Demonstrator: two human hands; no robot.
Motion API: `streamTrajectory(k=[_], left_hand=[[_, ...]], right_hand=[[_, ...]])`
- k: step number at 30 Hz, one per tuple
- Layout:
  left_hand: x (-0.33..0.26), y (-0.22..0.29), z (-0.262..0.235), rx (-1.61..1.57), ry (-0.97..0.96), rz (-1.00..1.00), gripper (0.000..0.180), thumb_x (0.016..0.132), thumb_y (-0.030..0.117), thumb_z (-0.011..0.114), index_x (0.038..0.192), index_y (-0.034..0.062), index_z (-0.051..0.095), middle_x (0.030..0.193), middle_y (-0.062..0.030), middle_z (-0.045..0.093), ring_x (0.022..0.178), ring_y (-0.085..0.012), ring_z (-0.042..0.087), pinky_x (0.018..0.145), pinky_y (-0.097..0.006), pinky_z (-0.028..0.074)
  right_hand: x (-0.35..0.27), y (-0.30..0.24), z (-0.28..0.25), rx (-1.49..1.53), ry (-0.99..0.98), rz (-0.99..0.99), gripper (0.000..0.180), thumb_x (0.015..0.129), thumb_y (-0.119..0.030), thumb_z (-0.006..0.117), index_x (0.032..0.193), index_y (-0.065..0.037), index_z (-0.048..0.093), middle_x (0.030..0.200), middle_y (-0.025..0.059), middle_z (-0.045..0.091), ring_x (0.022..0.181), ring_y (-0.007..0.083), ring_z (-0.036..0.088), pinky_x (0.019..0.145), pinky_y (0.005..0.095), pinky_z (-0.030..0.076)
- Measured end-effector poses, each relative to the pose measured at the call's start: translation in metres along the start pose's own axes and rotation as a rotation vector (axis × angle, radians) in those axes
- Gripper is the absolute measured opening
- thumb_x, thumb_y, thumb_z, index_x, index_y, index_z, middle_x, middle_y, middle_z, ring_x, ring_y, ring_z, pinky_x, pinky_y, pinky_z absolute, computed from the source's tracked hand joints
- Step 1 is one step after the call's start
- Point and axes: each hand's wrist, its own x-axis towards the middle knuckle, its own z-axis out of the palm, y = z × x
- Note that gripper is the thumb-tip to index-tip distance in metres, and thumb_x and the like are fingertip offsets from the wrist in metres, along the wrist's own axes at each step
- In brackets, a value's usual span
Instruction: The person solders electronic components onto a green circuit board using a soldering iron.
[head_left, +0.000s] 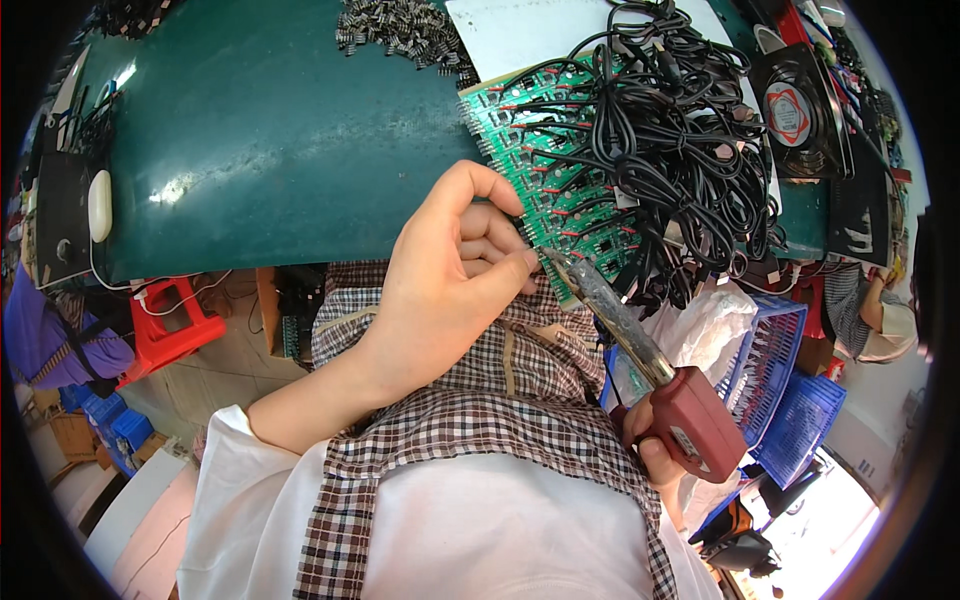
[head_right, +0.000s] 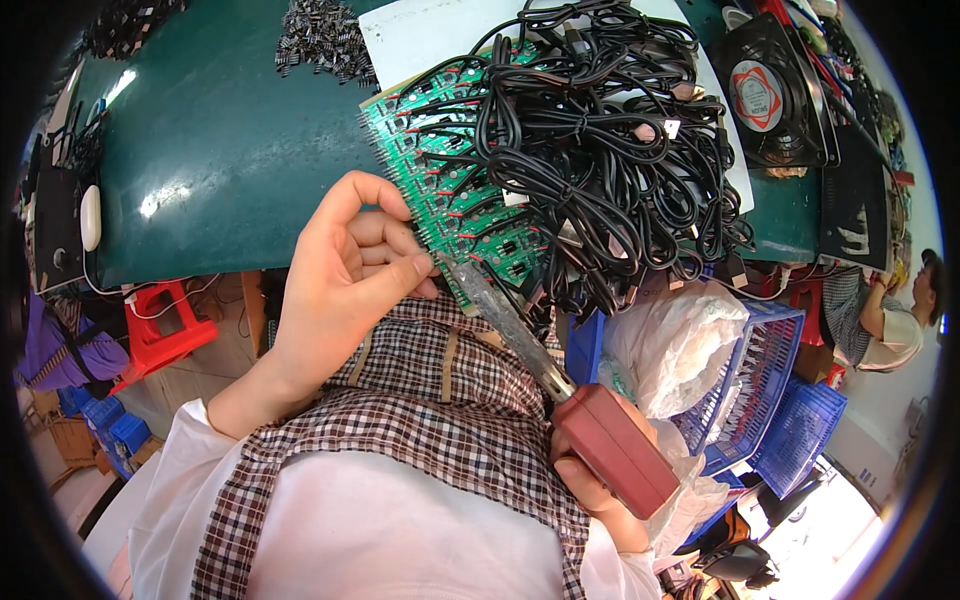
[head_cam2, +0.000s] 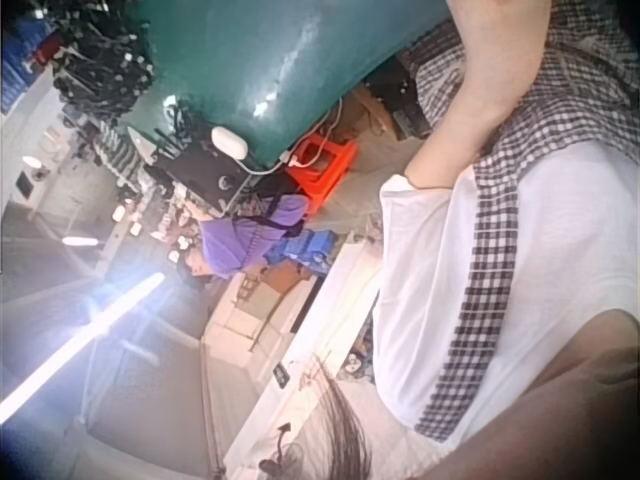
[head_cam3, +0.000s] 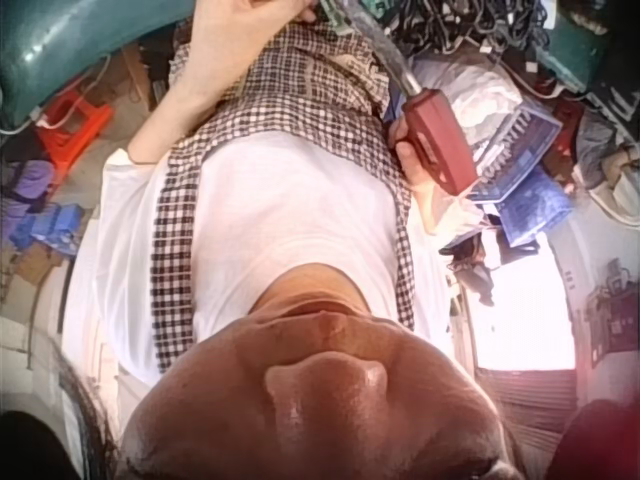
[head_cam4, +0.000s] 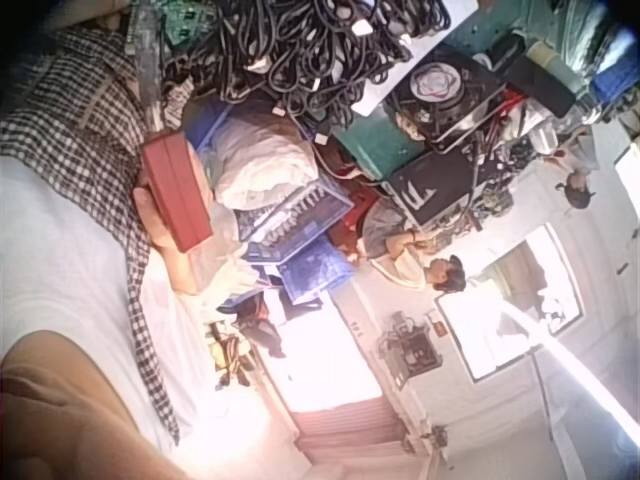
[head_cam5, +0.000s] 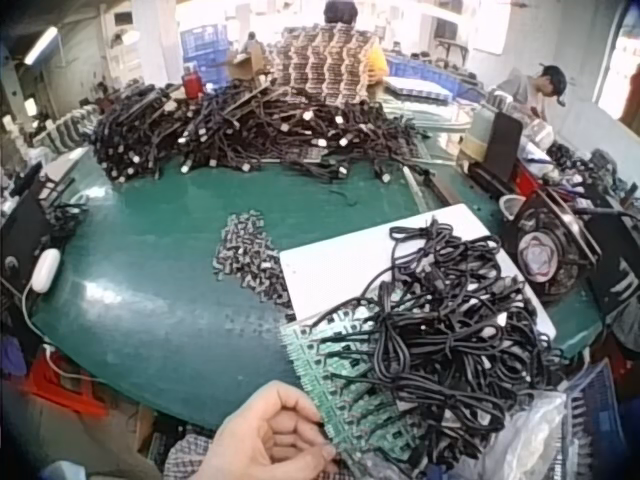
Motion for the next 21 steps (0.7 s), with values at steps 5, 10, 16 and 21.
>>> streamTrajectory(k=[5, 10, 16, 21], left_hand=[[0.003, 0.010, -0.004, 0.052, 0.008, 0.013, 0.027, 0.078, -0.005, 0.054, 0.100, 0.0024, 0.041, 0.078, -0.0054, 0.054, 0.070, -0.0090, 0.055, 0.064, -0.022, 0.048], [0.043, 0.031, -0.052, 1.192, 0.484, 0.490, 0.030, 0.076, 0.011, 0.058, 0.103, 0.0022, 0.047, 0.084, -0.0101, 0.056, 0.073, -0.0227, 0.057, 0.065, -0.034, 0.046], [0.075, 0.028, -0.089, 1.352, 0.528, 0.580, 0.025, 0.076, 0.015, 0.060, 0.097, 0.0040, 0.054, 0.090, -0.0127, 0.054, 0.083, -0.0291, 0.055, 0.072, -0.037, 0.044], [0.078, 0.034, -0.090, 1.143, 0.535, 0.407, 0.021, 0.073, 0.013, 0.063, 0.091, 0.0027, 0.056, 0.085, -0.0125, 0.054, 0.081, -0.0276, 0.056, 0.073, -0.036, 0.045]], right_hand=[[0.004, -0.020, 0.012, 0.181, 0.029, 0.100, 0.046, 0.065, -0.032, 0.071, 0.088, 0.004, 0.053, 0.062, 0.0058, 0.055, 0.052, 0.0146, 0.052, 0.053, 0.0236, 0.040], [0.000, -0.009, 0.006, 0.127, 0.029, -0.030, 0.052, 0.066, -0.032, 0.070, 0.093, 0.008, 0.050, 0.062, 0.0048, 0.055, 0.048, 0.0106, 0.050, 0.049, 0.0201, 0.039], [-0.001, 0.003, -0.002, 0.000, -0.056, -0.093, 0.067, 0.073, -0.042, 0.066, 0.108, 0.008, 0.039, 0.058, 0.0069, 0.051, 0.048, 0.0116, 0.046, 0.047, 0.0223, 0.038], [-0.004, 0.017, -0.010, -0.007, -0.089, -0.102, 0.062, 0.072, -0.041, 0.067, 0.102, 0.008, 0.043, 0.058, 0.0073, 0.050, 0.048, 0.0124, 0.046, 0.048, 0.0233, 0.038]])
